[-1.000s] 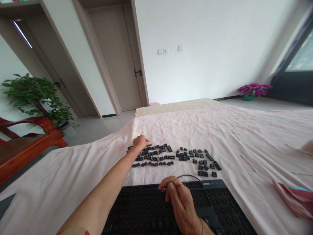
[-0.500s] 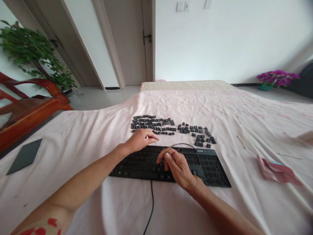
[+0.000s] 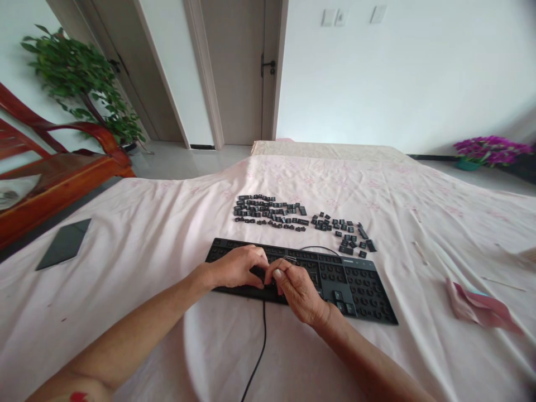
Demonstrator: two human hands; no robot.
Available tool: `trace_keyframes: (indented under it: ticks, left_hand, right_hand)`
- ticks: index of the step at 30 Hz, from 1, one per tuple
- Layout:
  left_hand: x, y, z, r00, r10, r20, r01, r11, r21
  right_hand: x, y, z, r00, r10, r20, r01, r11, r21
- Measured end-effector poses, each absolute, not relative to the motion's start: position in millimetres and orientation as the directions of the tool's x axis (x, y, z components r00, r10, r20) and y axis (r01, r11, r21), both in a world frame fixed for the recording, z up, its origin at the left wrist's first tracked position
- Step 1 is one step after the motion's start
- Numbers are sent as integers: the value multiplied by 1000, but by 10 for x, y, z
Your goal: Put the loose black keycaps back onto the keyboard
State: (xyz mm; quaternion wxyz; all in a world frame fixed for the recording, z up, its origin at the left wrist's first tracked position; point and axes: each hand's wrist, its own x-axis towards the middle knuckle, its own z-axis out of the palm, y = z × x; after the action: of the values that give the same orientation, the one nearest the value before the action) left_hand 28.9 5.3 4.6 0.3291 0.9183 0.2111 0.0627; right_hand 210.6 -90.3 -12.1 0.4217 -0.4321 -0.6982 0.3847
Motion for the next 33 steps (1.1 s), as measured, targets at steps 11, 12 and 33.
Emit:
trace_keyframes:
  ticks: [11, 12, 33]
  left_hand:
    - [313, -17, -8, 871, 490, -4, 393, -693, 604]
    - [322, -36, -6, 860, 511, 3, 409, -692, 595]
    - [863, 779, 120, 532, 835, 143, 501, -446, 742]
  right_hand:
    - [2041, -901, -166, -267, 909, 322, 312, 397, -863]
    - [2048, -912, -188, -256, 905, 339, 299, 408, -863]
    - [2277, -761, -202, 535, 795, 287, 58, 305, -951]
